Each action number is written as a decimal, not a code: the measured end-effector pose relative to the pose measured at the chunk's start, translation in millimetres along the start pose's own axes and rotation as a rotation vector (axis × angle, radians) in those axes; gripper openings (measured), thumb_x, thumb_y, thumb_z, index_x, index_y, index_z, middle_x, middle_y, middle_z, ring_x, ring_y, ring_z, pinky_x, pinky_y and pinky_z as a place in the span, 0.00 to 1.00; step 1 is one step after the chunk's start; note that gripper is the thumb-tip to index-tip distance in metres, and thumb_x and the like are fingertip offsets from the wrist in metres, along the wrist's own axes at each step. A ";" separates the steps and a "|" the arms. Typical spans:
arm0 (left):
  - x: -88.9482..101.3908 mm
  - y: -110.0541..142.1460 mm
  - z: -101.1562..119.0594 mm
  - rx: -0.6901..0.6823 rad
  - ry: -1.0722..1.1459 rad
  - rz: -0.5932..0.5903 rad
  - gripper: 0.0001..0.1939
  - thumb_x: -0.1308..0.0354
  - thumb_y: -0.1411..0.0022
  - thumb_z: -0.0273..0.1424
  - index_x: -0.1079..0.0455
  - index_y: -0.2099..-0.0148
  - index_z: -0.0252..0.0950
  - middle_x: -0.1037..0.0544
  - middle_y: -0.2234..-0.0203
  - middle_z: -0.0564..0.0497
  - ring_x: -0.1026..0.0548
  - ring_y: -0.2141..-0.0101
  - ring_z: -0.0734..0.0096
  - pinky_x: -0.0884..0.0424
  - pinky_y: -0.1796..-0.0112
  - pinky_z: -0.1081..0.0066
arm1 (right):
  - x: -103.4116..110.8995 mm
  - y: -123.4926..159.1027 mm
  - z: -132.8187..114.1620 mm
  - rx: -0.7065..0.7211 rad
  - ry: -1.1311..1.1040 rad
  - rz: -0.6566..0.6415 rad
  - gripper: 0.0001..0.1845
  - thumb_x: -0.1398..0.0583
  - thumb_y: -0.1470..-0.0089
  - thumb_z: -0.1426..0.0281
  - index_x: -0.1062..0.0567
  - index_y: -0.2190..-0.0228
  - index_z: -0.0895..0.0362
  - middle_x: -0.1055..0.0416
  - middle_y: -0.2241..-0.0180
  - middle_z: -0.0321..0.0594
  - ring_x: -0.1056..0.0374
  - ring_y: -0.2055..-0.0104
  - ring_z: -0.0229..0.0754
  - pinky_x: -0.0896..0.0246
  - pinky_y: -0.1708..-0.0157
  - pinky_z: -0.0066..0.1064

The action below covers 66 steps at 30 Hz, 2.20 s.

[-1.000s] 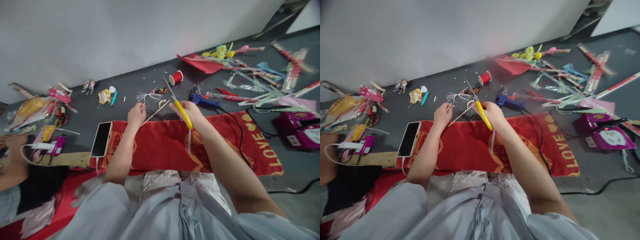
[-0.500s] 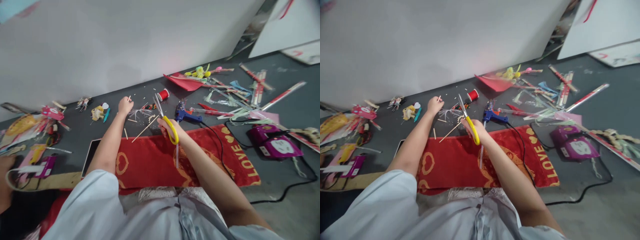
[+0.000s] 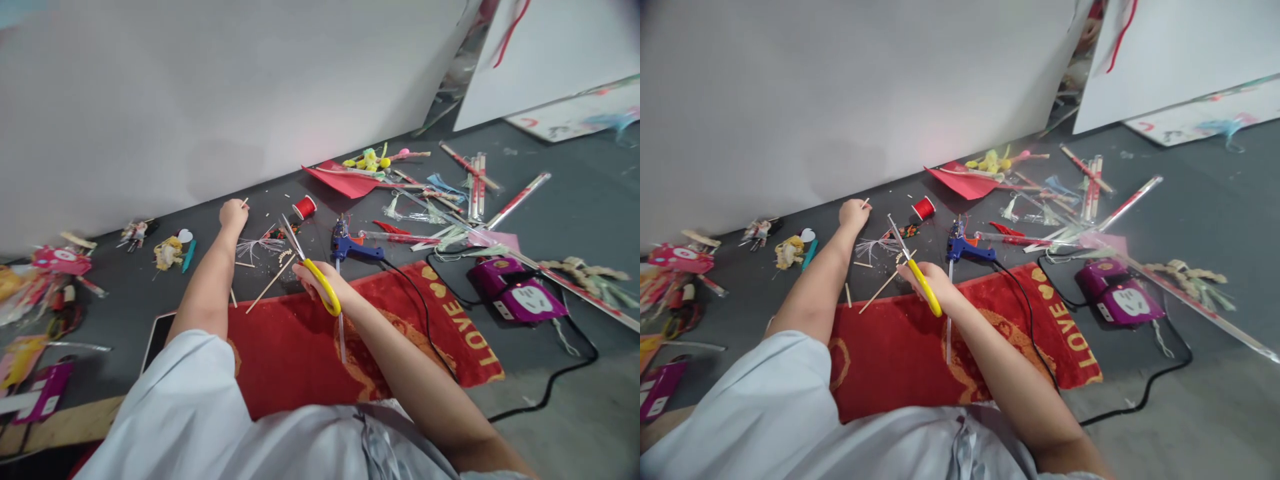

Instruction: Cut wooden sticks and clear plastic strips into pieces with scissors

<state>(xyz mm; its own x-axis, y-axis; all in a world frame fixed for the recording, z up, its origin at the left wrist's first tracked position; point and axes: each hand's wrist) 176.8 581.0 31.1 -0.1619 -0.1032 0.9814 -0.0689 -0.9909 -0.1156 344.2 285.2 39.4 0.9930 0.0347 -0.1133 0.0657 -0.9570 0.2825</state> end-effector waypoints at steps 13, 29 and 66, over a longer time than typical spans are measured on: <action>11.0 48.8 2.4 -0.109 -0.051 -0.015 0.12 0.47 0.43 0.32 0.24 0.60 0.37 0.20 0.61 0.43 0.25 0.57 0.58 0.32 0.56 0.66 | -0.1 3.6 -4.0 0.023 -0.084 0.019 0.25 0.38 0.53 0.48 0.36 0.80 0.55 0.42 0.87 0.27 0.45 0.87 0.30 0.50 0.84 0.26; 31.5 209.2 11.9 -0.188 0.192 -0.268 0.12 0.44 0.43 0.36 0.24 0.64 0.33 0.23 0.73 0.49 0.31 0.73 0.71 0.38 0.69 0.71 | -1.1 6.5 -3.6 -0.011 -0.142 0.059 0.18 0.42 0.41 0.62 0.34 0.79 0.56 0.43 0.87 0.28 0.48 0.88 0.29 0.50 0.87 0.25; 22.2 227.8 9.0 -0.321 0.018 -0.175 0.22 0.55 0.37 0.29 0.32 0.43 0.41 0.19 0.62 0.46 0.23 0.61 0.59 0.33 0.59 0.66 | 7.6 7.1 -10.4 -0.095 -0.272 0.100 0.18 0.44 0.41 0.58 0.36 0.78 0.54 0.44 0.84 0.31 0.49 0.85 0.30 0.49 0.85 0.26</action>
<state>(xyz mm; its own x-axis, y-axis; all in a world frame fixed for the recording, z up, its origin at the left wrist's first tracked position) 166.4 352.2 27.9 -0.1374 0.0694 0.9881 -0.4020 -0.9156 0.0084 353.2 281.7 50.4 0.9329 -0.1488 -0.3279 -0.0091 -0.9201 0.3917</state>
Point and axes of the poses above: each hand's wrist, its own y-axis away from the middle knuckle, its own x-axis out of the back of the hand, z = x × y
